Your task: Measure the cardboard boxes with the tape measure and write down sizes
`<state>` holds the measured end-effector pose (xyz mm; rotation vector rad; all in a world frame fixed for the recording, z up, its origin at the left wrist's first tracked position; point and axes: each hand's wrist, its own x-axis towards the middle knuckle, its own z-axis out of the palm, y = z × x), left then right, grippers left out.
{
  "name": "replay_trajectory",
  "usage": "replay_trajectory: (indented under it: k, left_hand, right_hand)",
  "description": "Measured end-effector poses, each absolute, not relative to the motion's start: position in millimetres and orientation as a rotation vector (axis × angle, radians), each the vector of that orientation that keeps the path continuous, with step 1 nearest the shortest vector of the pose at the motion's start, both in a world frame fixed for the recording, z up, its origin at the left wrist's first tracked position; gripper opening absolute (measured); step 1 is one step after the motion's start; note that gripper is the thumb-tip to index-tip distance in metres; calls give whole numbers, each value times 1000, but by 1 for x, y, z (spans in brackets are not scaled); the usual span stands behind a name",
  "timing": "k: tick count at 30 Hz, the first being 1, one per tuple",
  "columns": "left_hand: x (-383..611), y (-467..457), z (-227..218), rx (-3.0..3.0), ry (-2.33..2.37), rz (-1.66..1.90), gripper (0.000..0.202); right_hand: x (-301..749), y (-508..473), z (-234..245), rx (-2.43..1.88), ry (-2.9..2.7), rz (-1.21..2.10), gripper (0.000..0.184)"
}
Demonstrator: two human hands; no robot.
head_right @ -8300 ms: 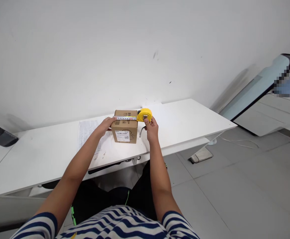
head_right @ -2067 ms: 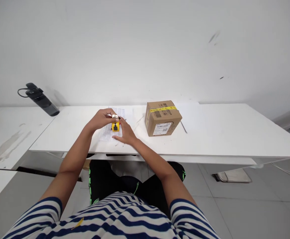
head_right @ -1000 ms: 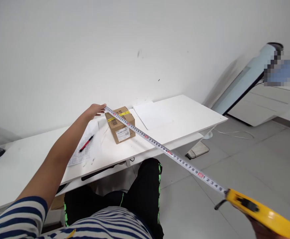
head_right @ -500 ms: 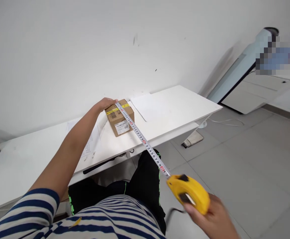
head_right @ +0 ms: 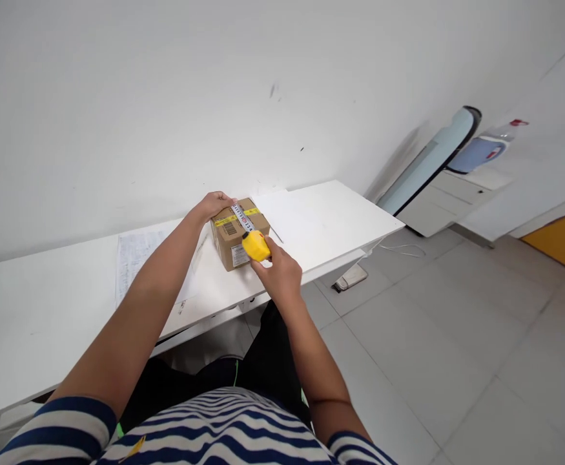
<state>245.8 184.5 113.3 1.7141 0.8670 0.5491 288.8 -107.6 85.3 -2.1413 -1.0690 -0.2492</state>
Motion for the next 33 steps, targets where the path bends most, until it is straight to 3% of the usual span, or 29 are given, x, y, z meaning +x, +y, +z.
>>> replay_trajectory:
  k: [3, 7, 22, 28, 33]
  left_hand:
    - [245, 186, 110, 1713, 865, 541, 43]
    - [244, 185, 109, 1730, 857, 527, 44]
    - [244, 188, 104, 1685, 849, 555, 41]
    - [242, 178, 107, 1780, 822, 833, 30]
    - [221, 135, 138, 1547, 714, 1258, 27]
  right_hand:
    - [286, -89, 101, -2255, -955, -63, 47]
    - [287, -84, 116, -2312, -891, 63, 50]
    - [288, -84, 117, -2289, -880, 111, 47]
    - [290, -88, 108, -2206, -846, 146, 47]
    - [315, -87, 85, -1648, -840, 252, 60]
